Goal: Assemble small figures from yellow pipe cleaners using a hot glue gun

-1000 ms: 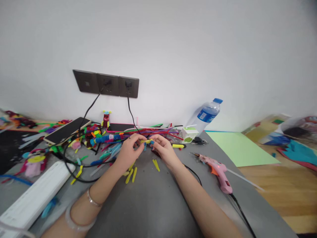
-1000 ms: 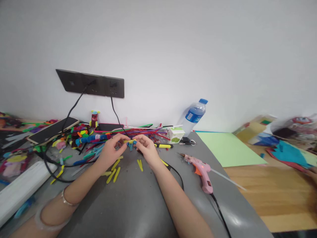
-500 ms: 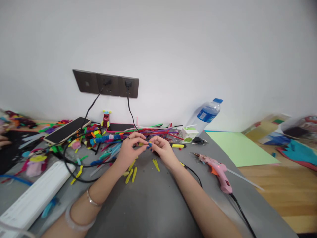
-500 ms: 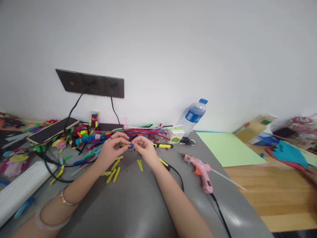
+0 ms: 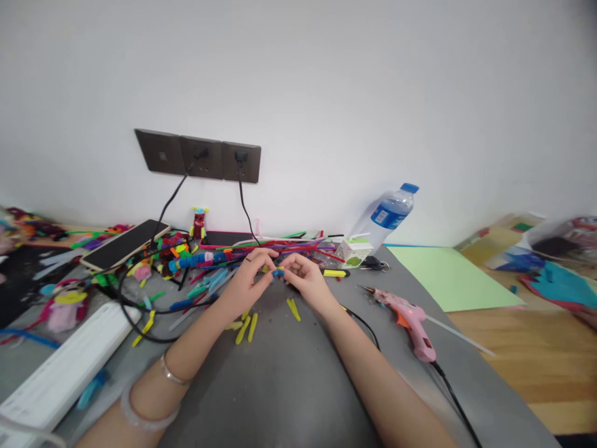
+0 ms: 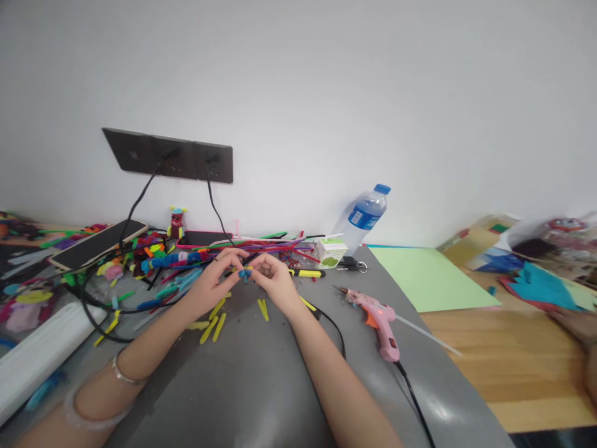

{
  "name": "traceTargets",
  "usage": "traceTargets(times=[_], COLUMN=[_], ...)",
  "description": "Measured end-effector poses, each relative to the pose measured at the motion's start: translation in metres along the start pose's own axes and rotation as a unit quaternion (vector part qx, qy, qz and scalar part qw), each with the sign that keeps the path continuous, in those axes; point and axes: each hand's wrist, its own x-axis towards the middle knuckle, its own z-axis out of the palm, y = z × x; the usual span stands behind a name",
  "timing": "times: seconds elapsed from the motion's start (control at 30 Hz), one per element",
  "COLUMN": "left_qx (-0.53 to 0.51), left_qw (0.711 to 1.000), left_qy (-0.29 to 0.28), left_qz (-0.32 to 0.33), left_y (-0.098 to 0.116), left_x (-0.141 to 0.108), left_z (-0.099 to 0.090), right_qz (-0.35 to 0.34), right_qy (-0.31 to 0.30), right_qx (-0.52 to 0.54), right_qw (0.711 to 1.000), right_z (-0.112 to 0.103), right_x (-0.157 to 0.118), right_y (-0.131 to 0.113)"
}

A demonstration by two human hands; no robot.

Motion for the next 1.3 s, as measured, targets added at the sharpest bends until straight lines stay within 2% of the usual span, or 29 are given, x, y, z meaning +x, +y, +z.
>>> traceTargets(times=[0.2, 0.57, 0.93, 1.1, 1.3], left_qx=[-0.044, -0.131, -0.177, -0.196, -0.168], left_qw=[0.998, 0.97, 0.968, 0.962, 0.968], left_qy=[0.016, 0.13, 0.115, 0.131, 0.136], left_qz=[-0.035, -0.161, -0.133, -0.14, -0.129], left_y=[0.0013, -0.0044, -0.0016, -0.003, -0.0021], left_x=[-0.0002, 0.0046, 0.0033, 0.0034, 0.0036], left_z=[0.0034, -0.0004, -0.0023, 0.0002, 0.0026], right_qz=[-0.003, 0.005, 0.012, 0.013, 0.015], right_qy=[-0.009, 0.015, 0.034, 0.03, 0.027], right_qx=[-0.005, 0.019, 0.037, 0.046, 0.048], right_qw=[1.0, 1.0, 0.999, 0.998, 0.998], right_z=[0.0003, 0.001, 0.0007, 0.0006, 0.0011], right_x=[-0.0005, -0.0012, -0.0002, 0.0, -0.0003], right_y=[-0.0012, -0.0036, -0.001, 0.0, -0.0003])
